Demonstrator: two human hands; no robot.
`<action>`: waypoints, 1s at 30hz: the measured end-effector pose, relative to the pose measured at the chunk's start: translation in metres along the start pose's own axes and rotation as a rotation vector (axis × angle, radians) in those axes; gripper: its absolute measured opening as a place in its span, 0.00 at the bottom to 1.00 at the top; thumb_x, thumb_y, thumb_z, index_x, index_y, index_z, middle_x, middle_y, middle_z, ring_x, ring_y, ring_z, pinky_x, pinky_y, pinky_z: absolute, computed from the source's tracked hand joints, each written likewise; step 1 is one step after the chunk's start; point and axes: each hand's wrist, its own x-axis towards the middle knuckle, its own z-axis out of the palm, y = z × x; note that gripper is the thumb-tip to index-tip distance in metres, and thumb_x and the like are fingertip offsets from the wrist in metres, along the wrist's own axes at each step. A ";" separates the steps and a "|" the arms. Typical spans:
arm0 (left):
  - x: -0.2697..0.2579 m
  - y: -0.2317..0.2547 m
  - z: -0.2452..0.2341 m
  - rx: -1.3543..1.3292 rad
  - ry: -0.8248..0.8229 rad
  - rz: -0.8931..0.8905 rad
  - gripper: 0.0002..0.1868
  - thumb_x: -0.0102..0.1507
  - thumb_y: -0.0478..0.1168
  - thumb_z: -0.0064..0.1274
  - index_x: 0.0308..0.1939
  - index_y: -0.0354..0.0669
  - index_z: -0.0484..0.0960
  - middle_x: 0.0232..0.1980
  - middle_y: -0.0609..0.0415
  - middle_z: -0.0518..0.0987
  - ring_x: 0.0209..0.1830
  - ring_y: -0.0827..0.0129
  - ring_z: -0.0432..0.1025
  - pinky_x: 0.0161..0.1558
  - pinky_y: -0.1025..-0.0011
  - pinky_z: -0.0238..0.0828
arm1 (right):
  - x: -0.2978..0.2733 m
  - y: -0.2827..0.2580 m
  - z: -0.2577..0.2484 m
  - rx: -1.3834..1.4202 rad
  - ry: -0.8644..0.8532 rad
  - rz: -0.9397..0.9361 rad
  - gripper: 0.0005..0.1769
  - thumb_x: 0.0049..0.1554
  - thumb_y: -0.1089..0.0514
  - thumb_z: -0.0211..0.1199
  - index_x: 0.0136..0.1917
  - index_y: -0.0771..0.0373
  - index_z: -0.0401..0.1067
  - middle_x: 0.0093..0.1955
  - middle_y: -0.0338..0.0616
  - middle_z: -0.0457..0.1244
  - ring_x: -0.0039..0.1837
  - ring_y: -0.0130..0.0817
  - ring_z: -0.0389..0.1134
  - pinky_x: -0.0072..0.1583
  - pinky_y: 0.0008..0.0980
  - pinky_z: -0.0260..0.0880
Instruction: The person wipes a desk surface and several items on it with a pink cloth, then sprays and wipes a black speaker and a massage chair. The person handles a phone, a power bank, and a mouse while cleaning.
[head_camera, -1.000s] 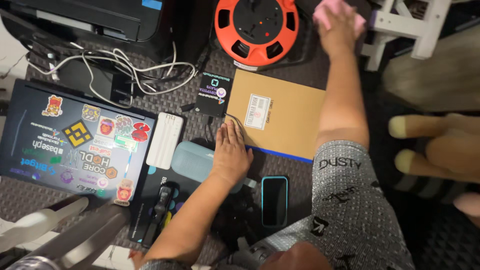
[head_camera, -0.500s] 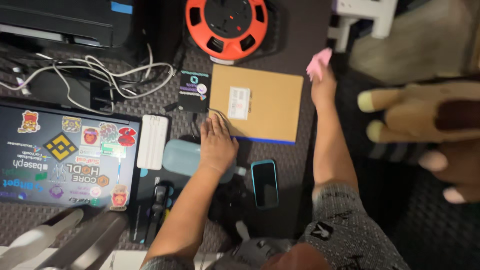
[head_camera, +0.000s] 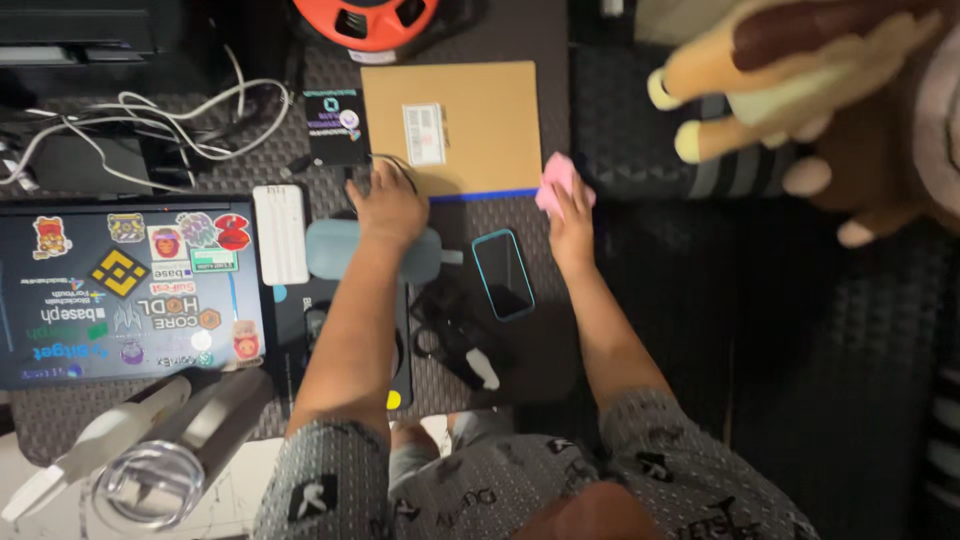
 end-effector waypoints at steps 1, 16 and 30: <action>0.000 0.000 -0.007 -0.055 -0.025 -0.024 0.37 0.66 0.53 0.38 0.72 0.30 0.60 0.79 0.39 0.56 0.78 0.51 0.52 0.71 0.31 0.34 | -0.019 -0.009 -0.014 0.033 0.011 0.060 0.27 0.57 0.69 0.61 0.70 0.62 0.69 0.78 0.60 0.56 0.76 0.60 0.56 0.73 0.46 0.60; -0.195 0.112 0.100 0.061 0.220 0.451 0.17 0.53 0.47 0.53 0.41 0.43 0.83 0.44 0.47 0.79 0.48 0.53 0.71 0.48 0.54 0.63 | -0.043 -0.095 0.000 0.038 -0.341 -0.296 0.26 0.54 0.63 0.66 0.66 0.52 0.75 0.76 0.56 0.57 0.79 0.56 0.53 0.75 0.47 0.55; -0.181 0.101 0.144 0.126 0.124 0.381 0.12 0.61 0.39 0.47 0.36 0.46 0.88 0.43 0.53 0.85 0.51 0.59 0.72 0.52 0.53 0.59 | -0.112 -0.101 -0.035 -0.094 -0.383 -0.222 0.23 0.56 0.66 0.60 0.64 0.54 0.76 0.78 0.51 0.57 0.82 0.50 0.52 0.76 0.52 0.51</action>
